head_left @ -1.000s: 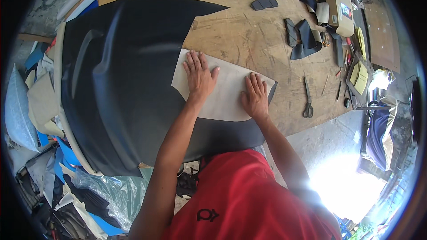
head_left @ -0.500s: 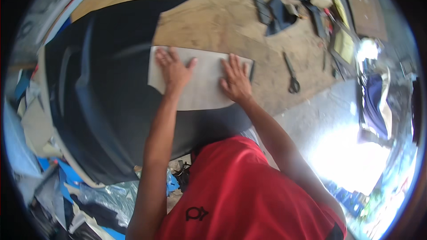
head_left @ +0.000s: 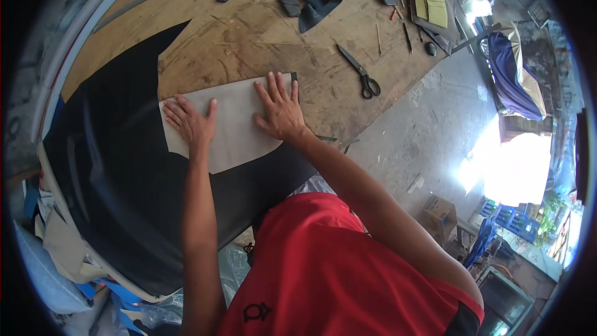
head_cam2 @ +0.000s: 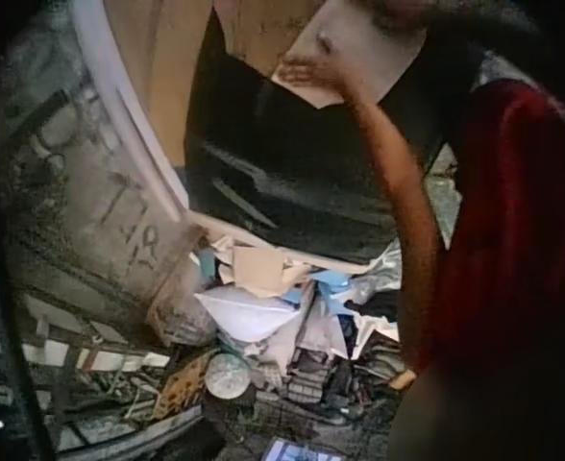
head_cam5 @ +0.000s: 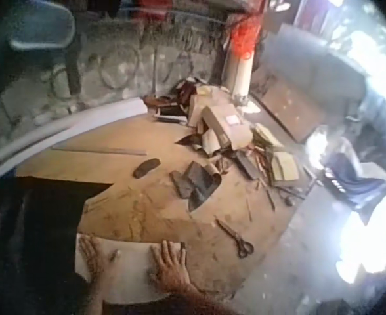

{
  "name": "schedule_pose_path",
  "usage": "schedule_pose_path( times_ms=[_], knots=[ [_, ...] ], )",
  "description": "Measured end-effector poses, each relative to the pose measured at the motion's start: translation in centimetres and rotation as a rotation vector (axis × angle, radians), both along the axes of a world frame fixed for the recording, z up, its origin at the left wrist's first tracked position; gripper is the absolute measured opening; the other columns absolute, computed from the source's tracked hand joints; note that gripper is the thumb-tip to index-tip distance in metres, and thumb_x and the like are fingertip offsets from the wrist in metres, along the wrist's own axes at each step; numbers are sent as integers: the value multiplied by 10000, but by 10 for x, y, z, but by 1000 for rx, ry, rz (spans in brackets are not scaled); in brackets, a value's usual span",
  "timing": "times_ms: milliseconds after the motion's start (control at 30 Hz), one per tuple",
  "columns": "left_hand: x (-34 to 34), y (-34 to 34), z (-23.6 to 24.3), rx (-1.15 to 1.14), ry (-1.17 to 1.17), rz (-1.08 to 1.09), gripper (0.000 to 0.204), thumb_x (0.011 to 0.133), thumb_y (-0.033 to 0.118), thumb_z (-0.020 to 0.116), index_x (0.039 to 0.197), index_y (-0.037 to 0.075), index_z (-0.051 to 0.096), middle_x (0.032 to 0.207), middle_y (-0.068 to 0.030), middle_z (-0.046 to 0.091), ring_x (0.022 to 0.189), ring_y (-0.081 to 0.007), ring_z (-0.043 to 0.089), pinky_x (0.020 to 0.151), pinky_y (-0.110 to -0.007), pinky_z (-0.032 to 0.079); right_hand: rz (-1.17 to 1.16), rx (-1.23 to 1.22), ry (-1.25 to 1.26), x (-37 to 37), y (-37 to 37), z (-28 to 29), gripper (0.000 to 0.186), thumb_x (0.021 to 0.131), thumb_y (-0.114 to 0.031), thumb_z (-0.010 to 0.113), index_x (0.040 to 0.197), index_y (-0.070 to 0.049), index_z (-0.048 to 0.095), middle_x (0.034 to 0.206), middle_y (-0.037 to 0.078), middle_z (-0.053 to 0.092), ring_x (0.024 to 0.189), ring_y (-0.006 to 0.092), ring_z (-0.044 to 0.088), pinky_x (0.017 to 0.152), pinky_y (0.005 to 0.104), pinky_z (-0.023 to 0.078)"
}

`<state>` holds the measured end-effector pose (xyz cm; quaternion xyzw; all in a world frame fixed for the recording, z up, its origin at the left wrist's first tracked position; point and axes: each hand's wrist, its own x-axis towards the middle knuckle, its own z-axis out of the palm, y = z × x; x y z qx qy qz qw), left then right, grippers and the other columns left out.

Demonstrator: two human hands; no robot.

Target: Cutting and marking upholstery material using patterns and scissors.

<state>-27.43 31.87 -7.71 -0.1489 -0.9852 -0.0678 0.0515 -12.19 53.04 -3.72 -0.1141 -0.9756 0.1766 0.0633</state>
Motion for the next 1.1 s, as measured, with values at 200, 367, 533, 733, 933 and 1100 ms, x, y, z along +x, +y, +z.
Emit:
schedule_pose_path(
  times_ms=[200,367,533,733,933,1100],
  knots=[
    [-5,2,4,-56,-70,-16,1114,943,716,528,1615,-90,153,1641,-433,118,1562,-532,87,1269,-592,76,-28,-10,-21,2,3,-6,945,864,-528,643,1640,-120,290,1710,206,239,1591,440,164,1195,764,105],
    [-13,4,12,-77,-171,49,1105,948,738,509,1614,-80,180,1642,-418,142,1555,-527,123,1262,-600,120,-27,-16,-122,-2,4,1,923,880,-523,639,1637,-119,301,1715,215,214,1596,423,153,1166,803,123],
    [-15,23,16,29,-209,151,1107,947,746,507,1597,-102,213,1646,-402,148,1550,-521,142,1254,-608,148,-67,-48,-152,-2,14,4,894,894,-528,634,1643,-160,312,1727,204,189,1598,408,160,1138,833,146],
    [-14,26,-3,27,-50,236,1175,922,774,515,1584,-144,202,1671,-361,132,1565,-499,119,1251,-632,133,-70,42,-169,0,20,12,848,909,-557,622,1644,-243,339,1725,182,222,1599,371,195,1129,847,129],
    [-6,33,-6,78,-42,315,1213,890,775,525,1597,-144,170,1685,-338,144,1587,-468,66,1236,-683,29,-13,106,-315,-3,33,19,821,923,-526,612,1645,-245,340,1714,170,267,1593,341,235,1164,810,119],
    [-4,42,11,128,-72,311,1197,880,734,571,1596,-140,174,1689,-329,144,1590,-461,46,1205,-734,32,65,217,-277,-10,48,25,706,932,-460,622,1580,-229,460,1634,159,416,1432,352,472,1142,665,322]
  ],
)
